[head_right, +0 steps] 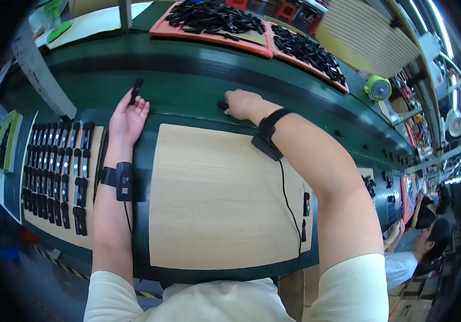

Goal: The person places a cardboard sheet on the table, picks up microphones and receivers from the conveyor belt, and aligns them on the sheet. The person then picks up a microphone and a receiver at a time, presses them together, and returns the assembled units to the sheet.

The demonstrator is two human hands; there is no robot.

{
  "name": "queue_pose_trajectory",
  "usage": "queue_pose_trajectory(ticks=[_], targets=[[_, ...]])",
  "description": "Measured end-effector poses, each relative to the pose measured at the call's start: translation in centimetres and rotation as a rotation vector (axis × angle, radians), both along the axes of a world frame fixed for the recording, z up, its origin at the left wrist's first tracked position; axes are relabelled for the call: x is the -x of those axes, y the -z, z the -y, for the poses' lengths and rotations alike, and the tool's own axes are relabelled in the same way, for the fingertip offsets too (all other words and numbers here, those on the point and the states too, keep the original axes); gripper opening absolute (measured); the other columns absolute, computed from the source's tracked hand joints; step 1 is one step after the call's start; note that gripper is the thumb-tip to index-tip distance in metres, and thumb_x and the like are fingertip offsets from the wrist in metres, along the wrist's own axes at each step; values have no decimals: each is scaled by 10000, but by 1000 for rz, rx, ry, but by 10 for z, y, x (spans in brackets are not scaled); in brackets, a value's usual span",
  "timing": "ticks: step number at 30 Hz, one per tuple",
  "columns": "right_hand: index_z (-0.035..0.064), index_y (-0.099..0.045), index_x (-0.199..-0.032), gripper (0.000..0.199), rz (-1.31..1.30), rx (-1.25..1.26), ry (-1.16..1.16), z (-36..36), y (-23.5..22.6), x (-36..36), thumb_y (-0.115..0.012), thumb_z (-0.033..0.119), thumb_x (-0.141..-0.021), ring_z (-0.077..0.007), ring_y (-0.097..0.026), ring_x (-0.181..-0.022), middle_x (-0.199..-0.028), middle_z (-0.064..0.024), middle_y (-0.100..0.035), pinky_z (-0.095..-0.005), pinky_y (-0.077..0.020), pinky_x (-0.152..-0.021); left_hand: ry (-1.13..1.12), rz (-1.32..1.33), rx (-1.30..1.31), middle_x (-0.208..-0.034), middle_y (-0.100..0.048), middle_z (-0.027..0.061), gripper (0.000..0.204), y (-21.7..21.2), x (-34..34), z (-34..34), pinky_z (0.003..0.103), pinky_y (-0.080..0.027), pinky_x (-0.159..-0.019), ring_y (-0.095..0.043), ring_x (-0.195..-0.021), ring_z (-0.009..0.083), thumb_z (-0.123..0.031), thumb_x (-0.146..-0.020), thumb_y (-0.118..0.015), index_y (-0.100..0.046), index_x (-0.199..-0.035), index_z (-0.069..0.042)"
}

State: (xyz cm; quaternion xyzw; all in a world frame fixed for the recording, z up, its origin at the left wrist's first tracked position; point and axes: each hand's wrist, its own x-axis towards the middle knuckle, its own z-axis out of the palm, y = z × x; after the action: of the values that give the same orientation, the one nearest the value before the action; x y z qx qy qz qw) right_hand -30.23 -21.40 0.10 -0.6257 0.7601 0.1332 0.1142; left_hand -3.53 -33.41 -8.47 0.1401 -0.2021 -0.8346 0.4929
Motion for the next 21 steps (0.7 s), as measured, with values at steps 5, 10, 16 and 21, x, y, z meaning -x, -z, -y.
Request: queue_pose_trajectory(ticks=[5,10,16,21], targets=[[9,-601,-994,272,182,204,-10,-12,-14,24,-713,214,-854,-255,-648,-856,-911,-126,-673,-369,-508,-762,-10,52,79,-879,-606,75,238,5,-1,0,344,-510,-886,-596,-825,178,-85,-953,-591,-568,-1171,7],[23,-563,-1027,187,750,541,80,-77,-58,70,-648,152,-922,-103,-597,-800,-872,-33,-636,-270,-506,-744,111,-12,174,-886,-616,76,106,24,-1,23,354,-503,-920,-601,-830,164,-85,-965,-573,-597,-1029,-4],[43,-539,-1061,151,1086,890,389,-222,-105,43,-586,105,-931,-124,-616,-820,-906,-44,-630,-272,-505,-747,165,36,139,-921,-611,93,163,32,-16,42,357,-456,-984,-570,-905,189,-143,-990,-540,-604,-1016,4],[56,-516,-999,124,1107,850,476,-359,-42,18,-532,10,-885,-90,-556,-767,-910,-32,-595,-223,-441,-673,198,65,217,-982,-612,92,199,4,-33,32,375,-438,-1005,-569,-962,215,-184,-988,-553,-597,-1039,4]])
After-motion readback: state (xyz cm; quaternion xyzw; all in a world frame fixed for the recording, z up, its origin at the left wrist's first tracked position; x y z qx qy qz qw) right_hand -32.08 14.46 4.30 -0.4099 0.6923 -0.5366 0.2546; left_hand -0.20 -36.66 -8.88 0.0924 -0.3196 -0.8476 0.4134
